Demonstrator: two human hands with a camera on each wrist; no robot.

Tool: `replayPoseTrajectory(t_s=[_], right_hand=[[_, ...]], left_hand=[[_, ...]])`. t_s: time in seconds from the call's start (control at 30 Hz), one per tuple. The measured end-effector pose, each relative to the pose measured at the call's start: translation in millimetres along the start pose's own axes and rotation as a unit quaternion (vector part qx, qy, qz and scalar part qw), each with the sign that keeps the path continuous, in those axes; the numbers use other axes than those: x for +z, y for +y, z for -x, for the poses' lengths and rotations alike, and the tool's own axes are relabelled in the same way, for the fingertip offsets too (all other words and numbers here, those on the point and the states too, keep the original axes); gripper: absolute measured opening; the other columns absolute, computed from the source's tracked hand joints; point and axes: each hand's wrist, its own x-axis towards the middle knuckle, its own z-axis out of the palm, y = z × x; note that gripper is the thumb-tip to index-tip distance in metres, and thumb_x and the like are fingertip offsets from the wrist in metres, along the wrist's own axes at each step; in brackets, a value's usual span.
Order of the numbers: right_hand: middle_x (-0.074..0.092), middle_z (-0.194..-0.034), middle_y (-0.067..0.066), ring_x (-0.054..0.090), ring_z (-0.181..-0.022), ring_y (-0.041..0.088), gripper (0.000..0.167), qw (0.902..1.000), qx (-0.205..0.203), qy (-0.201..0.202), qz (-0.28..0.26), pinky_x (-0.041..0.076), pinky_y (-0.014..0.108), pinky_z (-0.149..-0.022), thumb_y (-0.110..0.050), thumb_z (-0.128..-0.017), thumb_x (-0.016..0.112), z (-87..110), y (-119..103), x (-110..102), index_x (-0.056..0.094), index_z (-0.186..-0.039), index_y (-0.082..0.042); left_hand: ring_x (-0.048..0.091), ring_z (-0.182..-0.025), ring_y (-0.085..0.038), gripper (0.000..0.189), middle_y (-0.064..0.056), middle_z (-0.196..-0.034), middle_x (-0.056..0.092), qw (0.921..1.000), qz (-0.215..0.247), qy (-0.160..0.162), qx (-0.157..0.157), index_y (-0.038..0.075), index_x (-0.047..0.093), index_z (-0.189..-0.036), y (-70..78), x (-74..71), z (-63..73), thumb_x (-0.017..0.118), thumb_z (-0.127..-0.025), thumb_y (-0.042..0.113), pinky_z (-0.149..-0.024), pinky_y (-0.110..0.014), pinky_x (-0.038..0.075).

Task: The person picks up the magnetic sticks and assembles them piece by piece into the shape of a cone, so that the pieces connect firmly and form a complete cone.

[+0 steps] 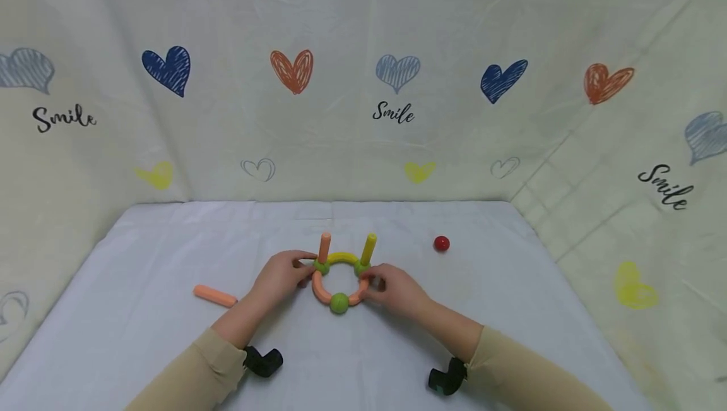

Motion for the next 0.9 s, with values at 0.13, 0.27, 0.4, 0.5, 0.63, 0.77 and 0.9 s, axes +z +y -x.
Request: replayPoseTrajectory(t_s=[0.13, 0.27, 0.4, 0.5, 0.63, 0.77, 0.9], right_hand=[[0.065, -0.097, -0.006, 0.053, -0.081, 0.013, 0.031, 0.9998, 0.003, 0.019, 0.003, 0.046, 0.029, -0.072, -0.028, -0.087, 0.077, 2.3, -5, 5, 0.073, -0.114, -0.015], [0.065, -0.096, -0.006, 0.053, -0.079, 0.013, 0.032, 0.9996, 0.008, 0.028, 0.003, 0.046, 0.028, -0.071, -0.030, -0.086, 0.078, 3.3, -8, 7, 0.073, -0.114, -0.016], [0.064, -0.097, -0.006, 0.052, -0.080, 0.013, 0.032, 0.9995, 0.015, 0.027, 0.002, 0.046, 0.028, -0.071, -0.030, -0.087, 0.078, 4.2, -8, 7, 0.073, -0.115, -0.016], [0.064, -0.098, -0.006, 0.053, -0.081, 0.013, 0.032, 0.9995, 0.019, 0.025, -0.004, 0.046, 0.029, -0.072, -0.029, -0.087, 0.077, 4.0, -7, 7, 0.073, -0.116, -0.016], [0.064, -0.098, -0.006, 0.053, -0.081, 0.013, 0.031, 0.9995, 0.012, 0.027, -0.010, 0.046, 0.029, -0.072, -0.027, -0.087, 0.077, 3.4, -6, 7, 0.073, -0.115, -0.016], [0.064, -0.097, -0.007, 0.053, -0.081, 0.013, 0.029, 0.9994, 0.013, 0.027, -0.018, 0.046, 0.028, -0.071, -0.027, -0.087, 0.078, 3.2, -4, 7, 0.073, -0.114, -0.016], [0.063, -0.098, -0.008, 0.053, -0.081, 0.012, 0.029, 0.9993, 0.019, 0.024, -0.023, 0.046, 0.027, -0.070, -0.027, -0.088, 0.077, 2.5, -3, 7, 0.073, -0.115, -0.018]], left_hand=[[0.058, -0.065, -0.014, 0.032, 0.001, -0.069, 0.065, 1.0000, -0.003, 0.007, -0.001, 0.015, 0.069, -0.125, 1.7, -1.5, -3.1, 0.069, -0.094, 0.023, -0.067, -0.030, 0.045], [0.058, -0.065, -0.014, 0.032, 0.001, -0.069, 0.065, 1.0000, -0.001, 0.009, 0.001, 0.014, 0.069, -0.125, 3.2, -2.3, -4.7, 0.070, -0.094, 0.023, -0.065, -0.029, 0.044], [0.059, -0.068, -0.014, 0.033, 0.001, -0.073, 0.066, 1.0000, 0.001, 0.005, 0.005, 0.015, 0.069, -0.126, 3.6, -4.9, -5.1, 0.069, -0.094, 0.024, -0.067, -0.030, 0.045], [0.061, -0.072, -0.014, 0.033, 0.001, -0.083, 0.068, 0.9999, 0.009, 0.007, 0.000, 0.018, 0.069, -0.126, 1.5, -10.3, -4.6, 0.069, -0.094, 0.024, -0.067, -0.031, 0.047], [0.063, -0.080, -0.014, 0.034, 0.002, -0.097, 0.069, 0.9999, 0.009, 0.007, 0.010, 0.022, 0.068, -0.128, -2.7, -23.6, -0.8, 0.069, -0.095, 0.026, -0.066, -0.029, 0.050], [0.062, -0.090, -0.014, 0.034, 0.005, -0.104, 0.068, 0.9992, -0.009, -0.001, 0.039, 0.025, 0.068, -0.128, -10.1, -41.4, 10.1, 0.069, -0.094, 0.030, -0.073, -0.032, 0.051], [0.061, -0.102, -0.014, 0.035, 0.011, -0.106, 0.068, 0.9975, -0.033, -0.009, 0.062, 0.028, 0.068, -0.128, -20.9, -61.6, 25.4, 0.070, -0.094, 0.033, -0.085, -0.038, 0.049]])
